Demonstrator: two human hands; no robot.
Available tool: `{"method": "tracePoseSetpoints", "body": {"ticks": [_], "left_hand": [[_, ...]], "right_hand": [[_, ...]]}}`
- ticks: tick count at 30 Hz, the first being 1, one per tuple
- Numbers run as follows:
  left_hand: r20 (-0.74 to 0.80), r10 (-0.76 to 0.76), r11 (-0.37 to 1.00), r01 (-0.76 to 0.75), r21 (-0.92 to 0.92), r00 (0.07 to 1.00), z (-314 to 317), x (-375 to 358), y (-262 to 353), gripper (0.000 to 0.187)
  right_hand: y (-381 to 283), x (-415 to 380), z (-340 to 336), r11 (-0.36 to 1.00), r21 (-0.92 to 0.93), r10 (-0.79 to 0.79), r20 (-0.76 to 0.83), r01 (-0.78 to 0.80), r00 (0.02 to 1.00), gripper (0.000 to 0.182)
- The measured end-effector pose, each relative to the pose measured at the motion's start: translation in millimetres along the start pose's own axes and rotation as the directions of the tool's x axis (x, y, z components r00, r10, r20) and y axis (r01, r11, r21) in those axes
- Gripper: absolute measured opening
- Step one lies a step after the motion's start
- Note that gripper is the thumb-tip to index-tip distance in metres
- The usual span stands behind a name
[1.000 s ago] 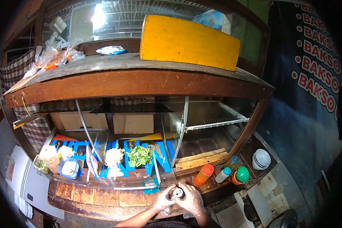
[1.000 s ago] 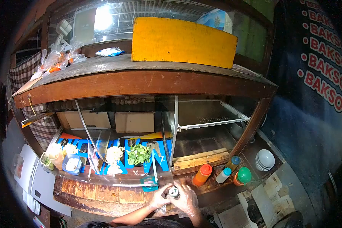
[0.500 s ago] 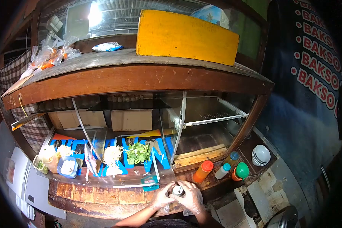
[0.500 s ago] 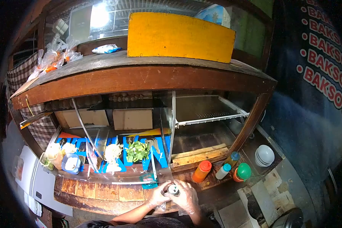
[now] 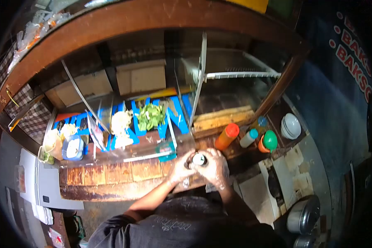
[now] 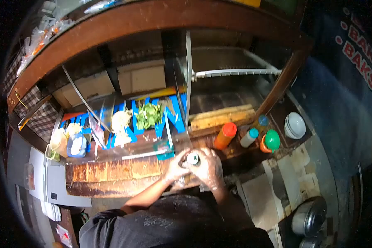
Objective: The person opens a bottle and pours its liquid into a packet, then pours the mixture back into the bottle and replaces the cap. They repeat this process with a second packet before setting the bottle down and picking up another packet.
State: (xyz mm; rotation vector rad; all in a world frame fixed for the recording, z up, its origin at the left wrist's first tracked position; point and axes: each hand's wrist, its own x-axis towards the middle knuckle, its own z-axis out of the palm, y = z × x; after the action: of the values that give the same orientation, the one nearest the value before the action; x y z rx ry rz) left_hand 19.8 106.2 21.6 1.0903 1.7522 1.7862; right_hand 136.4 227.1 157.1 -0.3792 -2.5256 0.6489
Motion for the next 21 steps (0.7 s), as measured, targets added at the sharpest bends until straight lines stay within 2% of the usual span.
{"method": "tracePoseSetpoints", "body": {"ticks": [3, 5, 7, 9, 13, 15, 18, 21], "left_hand": [[-0.006, -0.024, 0.996, 0.023, -0.085, 1.000, 2.9, 0.7, 6.0, 0.082], [-0.031, 0.048, 0.999, -0.048, 0.005, 0.998, 3.9, 1.6, 4.3, 0.082], [-0.037, 0.052, 0.998, -0.050, 0.045, 0.998, 2.9, 1.8, 11.9, 0.082], [-0.033, 0.012, 0.999, -0.010, 0.044, 0.999, 1.2, 2.3, 20.5, 0.081], [-0.008, -0.010, 0.997, 0.011, 0.081, 1.000, -0.2, 1.9, 26.3, 0.079], [-0.005, -0.016, 0.995, 0.017, 0.103, 1.000, -1.6, 3.0, 30.0, 0.079], [-0.021, 0.005, 0.993, -0.002, 0.119, 1.000, -0.9, 2.9, 31.8, 0.080], [-0.019, 0.014, 0.995, -0.012, 0.102, 1.000, -1.7, 1.8, 29.2, 0.080]], "right_hand": [[1.3, 0.3, 0.3, 1.000, 0.011, 0.014, 0.021, -0.014, 1.000, 0.045], [12.2, -1.4, 10.1, 0.990, 0.143, 0.007, 0.023, -0.010, 1.000, 0.047], [11.4, 0.7, 10.0, 0.989, 0.148, -0.013, 0.043, 0.006, 0.999, 0.048], [-0.3, 1.0, -0.6, 0.997, 0.072, 0.012, -0.005, -0.012, 1.000, 0.050], [-6.1, 2.9, -6.7, 0.998, 0.001, 0.062, 0.072, -0.062, 0.996, 0.049], [-0.7, 3.4, -3.3, 0.999, 0.014, 0.047, 0.074, -0.048, 0.996, 0.048], [5.5, 7.9, 0.8, 0.986, 0.164, -0.055, 0.104, 0.037, 0.993, 0.049], [-2.9, 6.1, -6.6, 0.995, 0.089, -0.054, 0.023, 0.052, 0.998, 0.053]]}}
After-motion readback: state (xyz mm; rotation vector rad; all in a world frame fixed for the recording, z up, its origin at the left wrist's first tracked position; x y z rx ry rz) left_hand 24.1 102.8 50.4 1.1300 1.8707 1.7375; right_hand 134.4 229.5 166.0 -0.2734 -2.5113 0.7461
